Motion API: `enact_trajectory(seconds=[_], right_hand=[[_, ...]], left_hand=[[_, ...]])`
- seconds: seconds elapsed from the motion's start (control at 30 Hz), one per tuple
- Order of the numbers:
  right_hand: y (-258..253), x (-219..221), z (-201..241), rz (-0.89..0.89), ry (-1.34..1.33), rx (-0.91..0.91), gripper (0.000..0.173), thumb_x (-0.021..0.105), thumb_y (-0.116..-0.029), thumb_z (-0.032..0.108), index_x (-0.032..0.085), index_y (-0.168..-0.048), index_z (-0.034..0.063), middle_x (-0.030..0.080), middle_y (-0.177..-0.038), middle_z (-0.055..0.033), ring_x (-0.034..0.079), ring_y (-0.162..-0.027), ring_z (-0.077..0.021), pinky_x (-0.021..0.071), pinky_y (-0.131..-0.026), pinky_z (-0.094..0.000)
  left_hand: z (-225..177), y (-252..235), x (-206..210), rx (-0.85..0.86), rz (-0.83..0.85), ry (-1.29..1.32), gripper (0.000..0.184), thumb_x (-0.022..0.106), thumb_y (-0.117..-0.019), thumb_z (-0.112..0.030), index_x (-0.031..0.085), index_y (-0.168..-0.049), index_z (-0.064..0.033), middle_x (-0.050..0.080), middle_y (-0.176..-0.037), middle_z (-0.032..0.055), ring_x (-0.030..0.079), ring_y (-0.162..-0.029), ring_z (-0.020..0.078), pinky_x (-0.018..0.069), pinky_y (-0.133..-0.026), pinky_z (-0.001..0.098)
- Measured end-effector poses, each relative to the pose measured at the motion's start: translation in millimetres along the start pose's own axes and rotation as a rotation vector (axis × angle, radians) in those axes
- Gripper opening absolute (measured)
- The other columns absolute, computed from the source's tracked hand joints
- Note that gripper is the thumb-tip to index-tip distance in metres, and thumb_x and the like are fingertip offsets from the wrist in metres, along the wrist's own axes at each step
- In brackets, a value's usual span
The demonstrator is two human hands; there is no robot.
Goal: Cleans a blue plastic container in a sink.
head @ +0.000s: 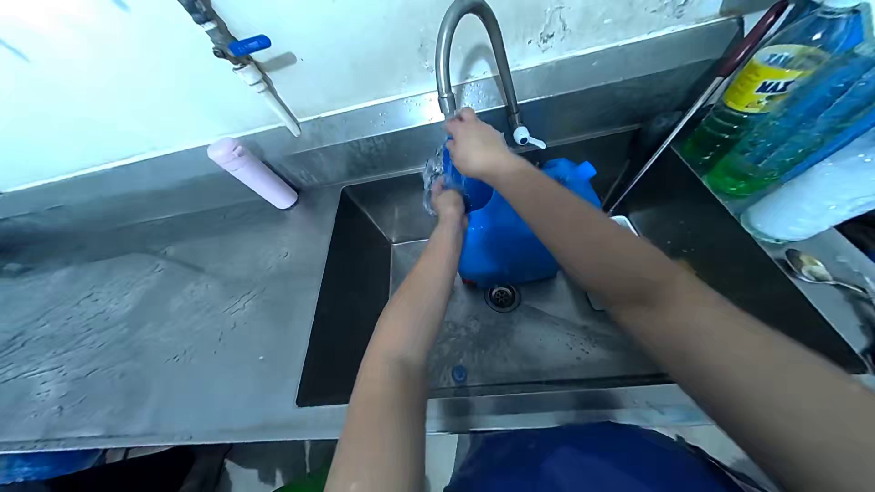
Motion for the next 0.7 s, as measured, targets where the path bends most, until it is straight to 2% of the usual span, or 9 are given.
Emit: enact_trajectory(seconds=[0.07,0.13,0.23,0.3,0.37,0.47,0.5,0.6,0.7], right_hand=[[24.9,5.5,-28.1,-0.309,-0.185,0.032,0.05,0.043,-0.102,0.0,0.046,-0.152,0.0015,0.036,-0.161,-0.0239,0.051,-0.136,-0.0442,0.0489,-0.104,-0.0553],[31.9,34.0,-78.9,-0.521,-0.562,0.142,0.053,0.037,-0.1009,-0.007,0.038,-0.154,-0.0051,0.041,-0.158,-0.0252,0.046,-0.143,-0.0373,0.0409,-0.115,-0.0468],[13.6,91.6,-105.9,-0.442,-1.089,0.251,0.05,0.039,-0.1006,-0.009,0.04,-0.15,-0.0053,0.053,-0.144,-0.026,0.057,-0.129,-0.0301,0.0474,-0.107,-0.0434],[-10.1,92.1,-90.7,-0.208,-0.984,0.139,0.044,0.044,-0.1002,-0.007,0.049,-0.143,-0.007,0.059,-0.136,-0.0273,0.06,-0.124,-0.0312,0.0496,-0.105,-0.0461],[-25.1,69.3,-66.3,0.074,-0.591,0.046,0.043,0.048,-0.0992,-0.003,0.055,-0.141,-0.0034,0.06,-0.136,-0.0289,0.057,-0.128,-0.0399,0.045,-0.106,-0.0577],[-20.3,16.0,-31.7,0.004,-0.329,-0.015,0.043,0.046,-0.1,0.0,0.059,-0.141,0.0056,0.057,-0.138,-0.0277,0.054,-0.131,-0.0416,0.0426,-0.106,-0.0604],[-17.1,6.9,-33.5,-0.138,-0.353,-0.012,0.05,0.044,-0.0984,-0.002,0.057,-0.145,0.0075,0.057,-0.139,-0.0276,0.054,-0.132,-0.0398,0.0434,-0.108,-0.0563],[-8.8,33.3,-60.7,-0.421,-0.493,0.028,0.058,0.042,-0.0951,-0.005,0.042,-0.153,-0.0039,0.051,-0.148,-0.0285,0.052,-0.138,-0.0334,0.0424,-0.114,-0.0414],[29.1,104.4,-20.4,-0.35,-0.324,-0.158,0.07,0.057,-0.0917,0.0,0.027,-0.153,-0.0152,0.03,-0.156,-0.04,0.035,-0.145,-0.0491,0.0348,-0.119,-0.0516]], left_hand=[[-30.5,-19.7,13.4,0.226,0.027,-0.348,0.034,0.05,-0.1019,-0.001,0.06,-0.134,0.0028,0.064,-0.127,0.0256,0.061,-0.12,0.0341,0.0472,-0.103,0.0516],[-65.1,-20.4,22.2,0.364,0.078,-0.604,0.035,0.052,-0.0988,0.0,0.064,-0.131,0.0017,0.066,-0.126,0.0256,0.062,-0.122,0.0375,0.0457,-0.105,0.0551],[-93.0,9.6,18.8,0.38,0.075,-0.696,0.03,0.057,-0.1012,-0.009,0.066,-0.13,-0.0022,0.068,-0.126,0.0195,0.063,-0.12,0.0322,0.0469,-0.104,0.0517],[-77.6,10.6,-9.4,0.312,-0.053,-0.513,0.033,0.056,-0.1031,-0.012,0.063,-0.132,0.0009,0.067,-0.126,0.0213,0.064,-0.118,0.0314,0.049,-0.103,0.0505],[-31.4,-0.4,-39.0,0.102,-0.164,-0.26,0.035,0.053,-0.1022,-0.008,0.058,-0.135,0.0027,0.064,-0.124,0.0229,0.064,-0.109,0.0293,0.0532,-0.092,0.0467],[1.9,-5.8,-17.7,-0.111,0.005,-0.014,0.059,0.054,-0.1045,-0.007,0.03,-0.158,-0.0114,0.054,-0.138,0.0236,0.064,-0.104,0.0301,0.0581,-0.081,0.0432],[-7.5,-11.5,-8.7,-0.037,0.048,-0.034,0.065,0.056,-0.1025,-0.003,0.027,-0.16,-0.0116,0.053,-0.139,0.024,0.063,-0.106,0.0292,0.0567,-0.083,0.0418],[-61.5,-24.8,-23.3,0.369,0.121,-0.519,0.063,0.058,-0.0954,0.004,0.042,-0.155,-0.0062,0.053,-0.15,0.0216,0.055,-0.135,0.033,0.046,-0.111,0.0479],[-87.4,-13.9,-74.3,0.728,0.143,-1.119,0.059,0.052,-0.0966,0.004,0.052,-0.152,-0.0177,0.056,-0.14,0.0275,0.062,-0.12,0.0434,0.0523,-0.098,0.0544]])
Point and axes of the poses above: each hand's wrist, its own y-axis away from the middle knuckle, its own x-axis out of the palm, z = x × y, the point moved 6 cm from there along -y, towards the middle knuckle
